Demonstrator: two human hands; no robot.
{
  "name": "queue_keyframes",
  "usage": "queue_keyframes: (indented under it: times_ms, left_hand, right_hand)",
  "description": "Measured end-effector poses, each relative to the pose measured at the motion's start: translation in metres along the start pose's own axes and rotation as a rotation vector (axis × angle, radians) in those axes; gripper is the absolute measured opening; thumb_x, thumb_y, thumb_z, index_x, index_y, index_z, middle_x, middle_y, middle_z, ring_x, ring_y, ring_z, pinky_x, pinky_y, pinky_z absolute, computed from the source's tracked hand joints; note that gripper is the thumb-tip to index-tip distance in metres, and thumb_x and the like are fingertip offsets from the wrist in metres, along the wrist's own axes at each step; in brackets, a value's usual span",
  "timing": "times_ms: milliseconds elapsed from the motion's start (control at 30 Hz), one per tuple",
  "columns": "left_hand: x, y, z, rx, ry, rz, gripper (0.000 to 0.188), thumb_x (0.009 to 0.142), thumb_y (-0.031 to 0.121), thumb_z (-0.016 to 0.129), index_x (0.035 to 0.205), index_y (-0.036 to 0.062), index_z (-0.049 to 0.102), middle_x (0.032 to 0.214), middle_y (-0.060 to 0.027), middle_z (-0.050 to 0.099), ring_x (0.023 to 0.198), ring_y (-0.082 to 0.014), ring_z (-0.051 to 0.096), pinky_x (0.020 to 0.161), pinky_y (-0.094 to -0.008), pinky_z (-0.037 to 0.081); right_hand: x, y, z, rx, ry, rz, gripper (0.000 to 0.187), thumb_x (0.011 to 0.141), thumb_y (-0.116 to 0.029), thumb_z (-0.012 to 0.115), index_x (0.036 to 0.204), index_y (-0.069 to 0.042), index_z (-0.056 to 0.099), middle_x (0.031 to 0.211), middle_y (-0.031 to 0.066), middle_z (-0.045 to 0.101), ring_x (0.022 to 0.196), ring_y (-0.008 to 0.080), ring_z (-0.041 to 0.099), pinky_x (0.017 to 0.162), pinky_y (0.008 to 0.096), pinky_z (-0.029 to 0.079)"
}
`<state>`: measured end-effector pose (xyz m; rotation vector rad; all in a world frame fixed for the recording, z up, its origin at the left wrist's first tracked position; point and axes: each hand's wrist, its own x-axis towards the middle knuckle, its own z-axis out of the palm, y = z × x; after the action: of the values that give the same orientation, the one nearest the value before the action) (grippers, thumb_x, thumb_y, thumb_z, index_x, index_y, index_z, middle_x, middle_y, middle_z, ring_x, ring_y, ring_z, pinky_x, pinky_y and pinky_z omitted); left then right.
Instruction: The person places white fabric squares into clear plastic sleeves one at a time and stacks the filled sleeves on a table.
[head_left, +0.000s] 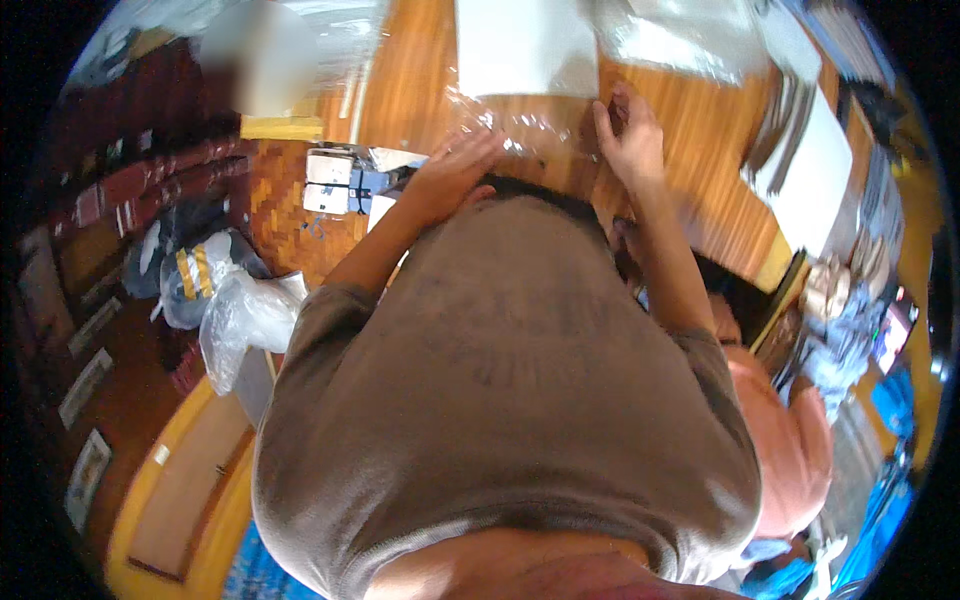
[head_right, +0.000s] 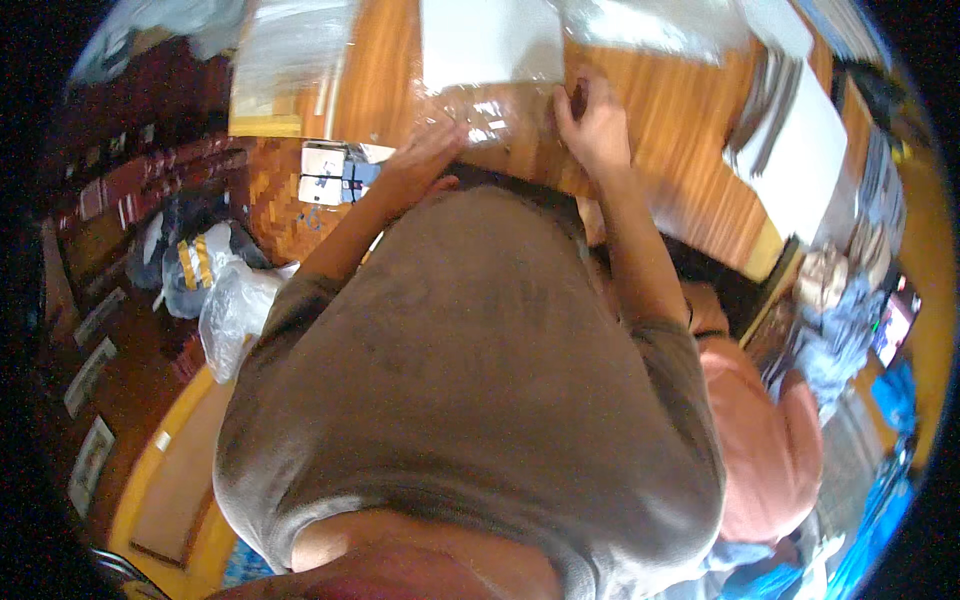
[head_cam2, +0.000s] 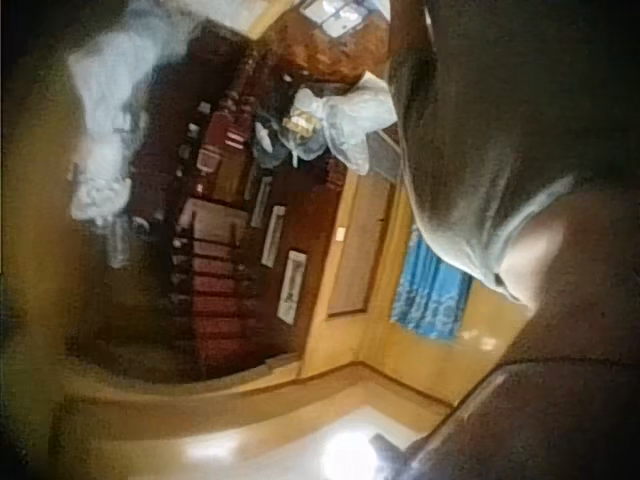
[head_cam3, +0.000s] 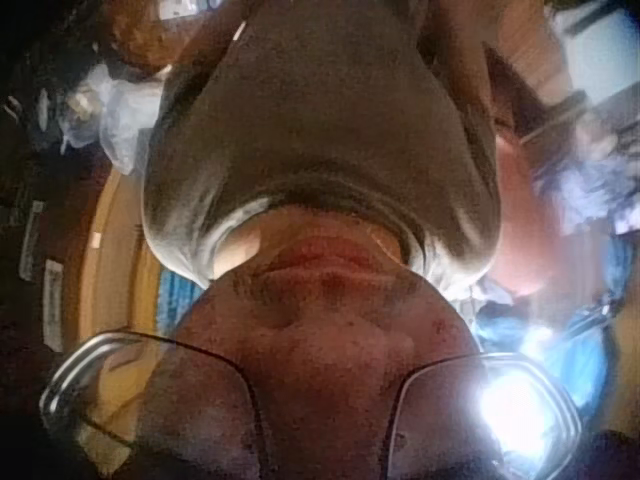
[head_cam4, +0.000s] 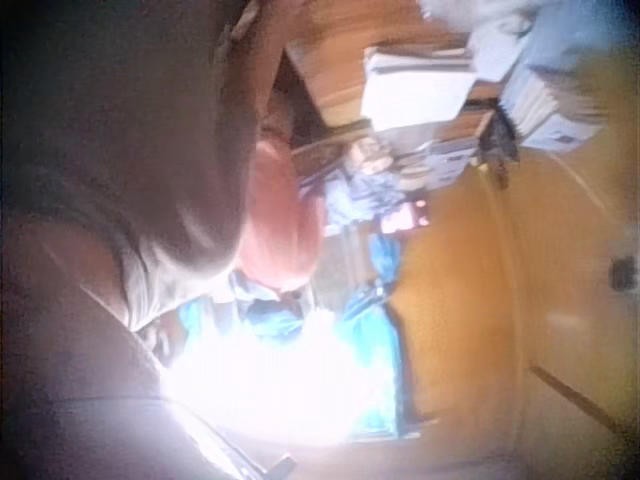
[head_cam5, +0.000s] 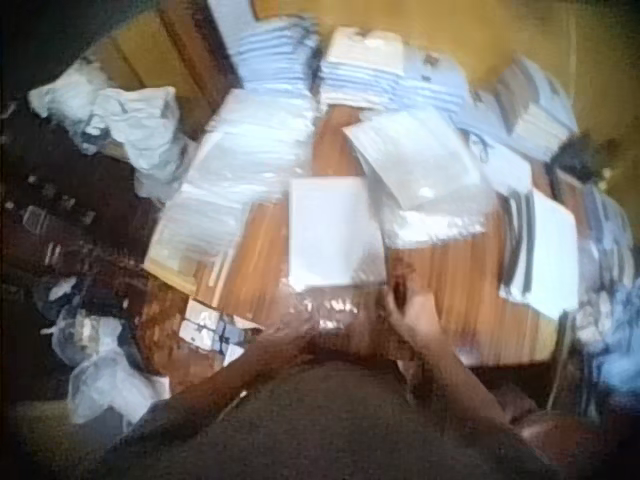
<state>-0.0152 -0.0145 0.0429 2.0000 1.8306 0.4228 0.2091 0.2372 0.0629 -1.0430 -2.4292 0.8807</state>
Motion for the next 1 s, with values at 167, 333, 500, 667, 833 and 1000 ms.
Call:
queue_keyframes:
  times_ms: [167,333,500,667,833,1000]
  left_hand:
    - [0.000,-0.017,0.002,-0.972,0.470,-0.319,0.068,0.109,0.012,0.061,0.166,0.0011,0.026,0.145,-0.0163,0.058,0.116,-0.0232,0.070,0.101,-0.0376,0.056]
    - [0.010,-0.047,-0.015,-1.135,0.643,-0.680,0.066,0.105,0.017,0.070,0.160,0.0007,0.038,0.099,-0.0077,0.066,0.066,-0.0090,0.061,0.058,-0.0274,0.049]
    - [0.007,-0.083,-0.036,-0.995,0.428,-0.674,0.041,0.100,0.028,0.077,0.131,0.0017,0.069,0.062,0.0014,0.058,0.060,-0.0077,0.052,0.056,-0.0282,0.042]
    - [-0.023,-0.096,-0.118,-1.215,0.851,-0.569,0.039,0.100,0.026,0.079,0.130,0.0041,0.068,0.097,0.0000,0.073,0.066,-0.0100,0.060,0.064,-0.0275,0.050]
    - [-0.158,-0.146,-0.201,-0.956,1.340,-0.818,0.041,0.103,0.008,0.069,0.141,0.0008,0.056,0.119,-0.0127,0.071,0.084,-0.0208,0.076,0.058,-0.0355,0.067]
    - [-0.308,-0.147,-0.221,-0.783,1.358,-1.103,0.034,0.107,0.013,0.065,0.137,-0.0012,0.059,0.099,-0.0102,0.074,0.067,-0.0131,0.071,0.050,-0.0256,0.057]
  right_hand:
    - [0.097,-0.059,0.024,-0.132,-0.170,0.323,0.060,0.094,-0.047,0.067,0.136,-0.004,0.064,0.112,0.0236,0.076,0.109,0.0425,0.073,0.096,0.0511,0.056]
    - [0.118,-0.037,0.064,-0.096,-0.411,0.380,0.056,0.091,-0.045,0.075,0.126,-0.002,0.072,0.106,0.0205,0.078,0.096,0.0361,0.075,0.088,0.0441,0.057]
    - [0.091,-0.094,0.055,0.416,-0.138,0.263,0.037,0.102,-0.028,0.073,0.123,0.002,0.074,0.097,0.0086,0.077,0.087,0.0172,0.069,0.081,0.0329,0.054]
    - [0.093,-0.196,0.072,1.015,0.014,0.039,0.037,0.110,-0.016,0.057,0.140,0.004,0.059,0.128,0.0126,0.070,0.112,0.0175,0.066,0.097,0.0316,0.052]
    - [0.131,-0.275,0.192,0.608,-0.348,-0.298,0.035,0.106,-0.032,0.061,0.125,-0.003,0.061,0.114,0.0215,0.066,0.103,0.0352,0.061,0.091,0.0456,0.050]
    - [0.166,-0.297,0.296,-0.357,-0.005,-0.894,0.054,0.095,-0.043,0.074,0.134,-0.007,0.062,0.128,0.0227,0.061,0.113,0.0399,0.062,0.098,0.0558,0.051]
